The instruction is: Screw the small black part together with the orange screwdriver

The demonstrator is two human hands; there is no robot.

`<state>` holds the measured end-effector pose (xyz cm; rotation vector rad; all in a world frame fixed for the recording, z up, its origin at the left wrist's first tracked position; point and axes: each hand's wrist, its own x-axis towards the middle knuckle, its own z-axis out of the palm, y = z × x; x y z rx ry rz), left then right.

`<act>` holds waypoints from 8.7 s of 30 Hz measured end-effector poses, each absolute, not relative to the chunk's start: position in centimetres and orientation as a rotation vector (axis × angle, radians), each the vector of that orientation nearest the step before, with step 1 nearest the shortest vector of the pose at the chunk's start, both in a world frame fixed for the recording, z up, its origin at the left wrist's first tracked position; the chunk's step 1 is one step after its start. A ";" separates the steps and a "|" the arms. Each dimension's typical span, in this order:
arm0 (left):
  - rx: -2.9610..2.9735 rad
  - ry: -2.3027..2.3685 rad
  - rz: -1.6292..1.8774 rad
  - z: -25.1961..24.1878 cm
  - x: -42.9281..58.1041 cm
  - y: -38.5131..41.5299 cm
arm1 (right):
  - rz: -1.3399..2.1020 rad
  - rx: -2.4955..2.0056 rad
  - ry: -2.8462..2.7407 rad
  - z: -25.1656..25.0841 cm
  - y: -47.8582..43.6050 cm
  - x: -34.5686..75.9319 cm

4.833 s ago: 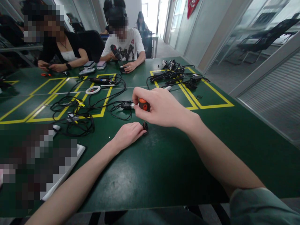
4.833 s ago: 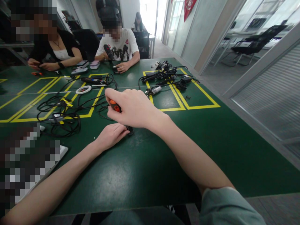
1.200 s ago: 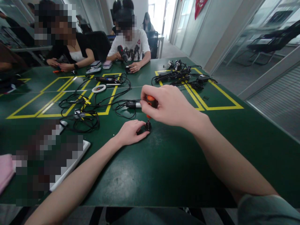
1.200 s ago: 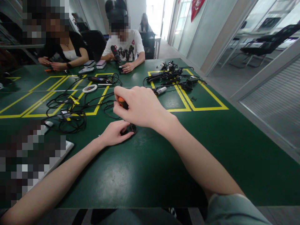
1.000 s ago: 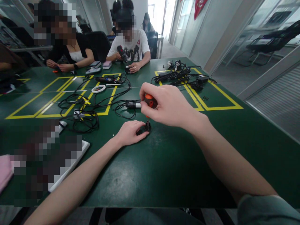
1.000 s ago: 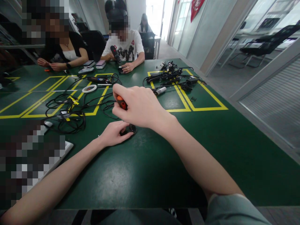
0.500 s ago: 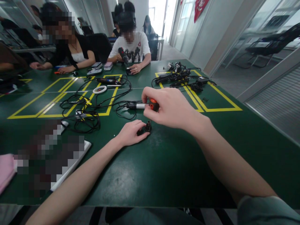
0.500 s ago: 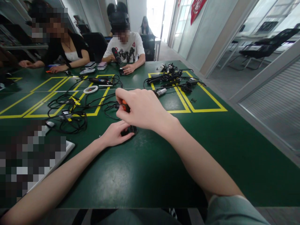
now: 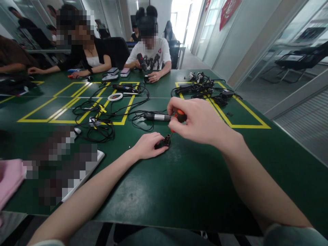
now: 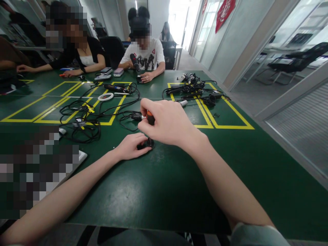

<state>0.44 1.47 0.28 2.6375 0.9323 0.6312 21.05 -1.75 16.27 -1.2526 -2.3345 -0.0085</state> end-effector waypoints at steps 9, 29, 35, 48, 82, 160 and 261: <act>2.672 0.875 0.627 0.3 0.3 1.5 | -0.020 -1.339 -2.376 16.6 -2.1 21.1; 2.669 0.868 0.619 0.3 0.0 1.3 | 0.114 -1.343 -2.390 16.9 -2.4 21.3; 2.661 0.869 0.617 0.4 0.0 1.2 | 0.564 -0.832 -2.182 15.0 -1.1 20.4; 2.621 0.870 0.628 -0.3 0.4 1.4 | 1.822 -0.073 -1.454 11.9 -0.1 19.7; 2.684 0.900 0.612 0.2 1.1 1.4 | 1.824 -0.141 -1.533 12.1 1.8 21.0; 2.115 1.102 0.587 0.9 2.0 1.5 | 1.728 -0.108 -1.469 12.0 0.9 18.7; 2.173 1.068 0.597 0.8 2.0 1.4 | 1.755 -0.070 -1.413 11.9 0.8 19.0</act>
